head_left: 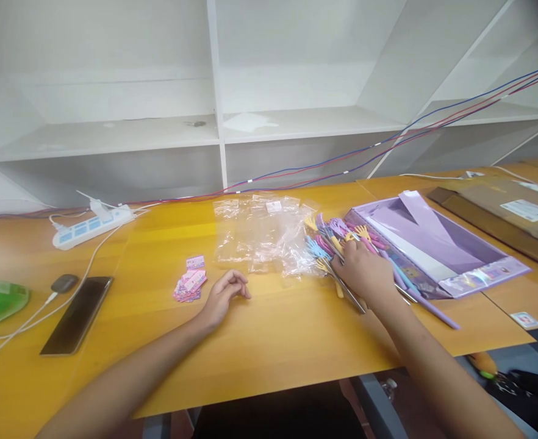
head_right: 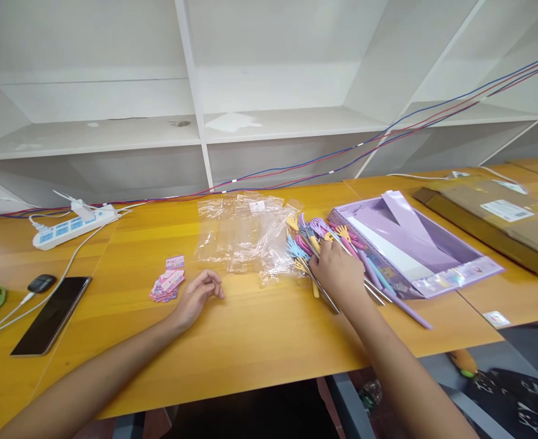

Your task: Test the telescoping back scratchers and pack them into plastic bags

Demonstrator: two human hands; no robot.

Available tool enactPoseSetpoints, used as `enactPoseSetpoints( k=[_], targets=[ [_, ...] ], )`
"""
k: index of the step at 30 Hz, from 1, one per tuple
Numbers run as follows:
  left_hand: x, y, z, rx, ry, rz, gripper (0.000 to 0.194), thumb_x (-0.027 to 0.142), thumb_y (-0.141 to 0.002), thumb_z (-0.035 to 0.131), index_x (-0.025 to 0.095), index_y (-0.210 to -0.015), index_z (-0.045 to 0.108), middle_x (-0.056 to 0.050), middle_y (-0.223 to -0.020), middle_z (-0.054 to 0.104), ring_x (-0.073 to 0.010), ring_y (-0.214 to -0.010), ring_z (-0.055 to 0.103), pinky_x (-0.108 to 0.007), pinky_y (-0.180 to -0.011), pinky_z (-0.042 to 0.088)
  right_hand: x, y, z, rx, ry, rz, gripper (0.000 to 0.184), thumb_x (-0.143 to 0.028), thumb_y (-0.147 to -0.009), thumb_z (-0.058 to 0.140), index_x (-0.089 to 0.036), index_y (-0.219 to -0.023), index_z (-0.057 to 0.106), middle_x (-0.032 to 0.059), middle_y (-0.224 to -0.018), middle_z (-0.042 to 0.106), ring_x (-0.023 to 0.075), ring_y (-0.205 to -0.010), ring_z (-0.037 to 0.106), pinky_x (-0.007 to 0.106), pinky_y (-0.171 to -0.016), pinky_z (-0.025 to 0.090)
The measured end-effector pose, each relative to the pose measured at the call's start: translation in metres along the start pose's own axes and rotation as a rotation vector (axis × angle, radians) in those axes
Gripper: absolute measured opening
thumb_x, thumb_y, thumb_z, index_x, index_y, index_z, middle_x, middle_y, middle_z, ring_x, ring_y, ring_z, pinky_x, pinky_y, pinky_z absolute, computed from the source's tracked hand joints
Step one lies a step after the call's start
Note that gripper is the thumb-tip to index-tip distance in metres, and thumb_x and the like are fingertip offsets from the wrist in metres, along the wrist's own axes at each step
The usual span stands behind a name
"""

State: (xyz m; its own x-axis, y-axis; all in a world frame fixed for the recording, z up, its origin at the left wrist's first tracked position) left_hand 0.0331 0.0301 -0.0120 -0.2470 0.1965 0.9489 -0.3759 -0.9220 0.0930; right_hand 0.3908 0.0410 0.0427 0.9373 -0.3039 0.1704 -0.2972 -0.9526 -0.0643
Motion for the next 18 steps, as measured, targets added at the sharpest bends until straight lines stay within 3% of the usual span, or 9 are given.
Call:
enactPoseSetpoints(
  k=[6, 9, 14, 18],
  targets=[
    [-0.001, -0.001, 0.000, -0.005, -0.012, -0.004, 0.014, 0.032, -0.091, 0.066, 0.020, -0.098, 0.066, -0.002, -0.078, 0.065, -0.0199, -0.080, 0.066, -0.036, -0.084, 0.050, -0.009, -0.004, -0.003, -0.004, 0.102, -0.072, 0.036, -0.015, -0.103, 0.031, 0.001, -0.117, 0.061, 0.0281, -0.100, 0.067, 0.0375, -0.086, 0.075, 0.040, -0.068, 0.051],
    [-0.003, -0.001, -0.001, -0.014, -0.025, -0.002, 0.013, 0.031, -0.092, 0.065, 0.019, -0.098, 0.066, -0.002, -0.078, 0.065, -0.0199, -0.080, 0.066, -0.036, -0.084, 0.050, -0.012, -0.006, -0.005, -0.026, 0.110, -0.123, 0.039, -0.006, -0.099, 0.028, 0.002, -0.118, 0.060, 0.0268, -0.093, 0.069, 0.0374, -0.089, 0.077, 0.040, -0.070, 0.052],
    [-0.007, -0.001, -0.003, -0.022, -0.041, 0.005, 0.013, 0.031, -0.093, 0.063, 0.020, -0.100, 0.066, -0.002, -0.079, 0.065, -0.0197, -0.080, 0.065, -0.036, -0.084, 0.050, -0.012, -0.012, -0.007, -0.084, 0.114, -0.168, 0.037, -0.006, -0.097, 0.035, 0.003, -0.119, 0.063, 0.0269, -0.087, 0.071, 0.0375, -0.091, 0.078, 0.041, -0.074, 0.055],
    [-0.007, -0.001, -0.004, -0.035, -0.052, 0.010, 0.013, 0.031, -0.094, 0.062, 0.019, -0.100, 0.065, -0.002, -0.079, 0.065, -0.0196, -0.080, 0.065, -0.035, -0.084, 0.050, -0.005, -0.027, -0.007, -0.142, 0.109, -0.169, 0.038, -0.007, -0.095, 0.043, 0.003, -0.122, 0.067, 0.0306, -0.097, 0.073, 0.0380, -0.098, 0.077, 0.046, -0.081, 0.058]
  ],
)
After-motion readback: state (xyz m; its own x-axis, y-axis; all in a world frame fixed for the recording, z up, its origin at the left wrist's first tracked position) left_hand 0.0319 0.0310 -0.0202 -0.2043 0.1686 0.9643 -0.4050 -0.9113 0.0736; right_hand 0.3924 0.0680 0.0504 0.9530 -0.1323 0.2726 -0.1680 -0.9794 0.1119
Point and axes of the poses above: each hand's wrist, its own y-axis away from the middle knuckle, its own z-axis out of the palm, x = y × z, the point moved 1 cm from there along -y, towards the middle knuckle
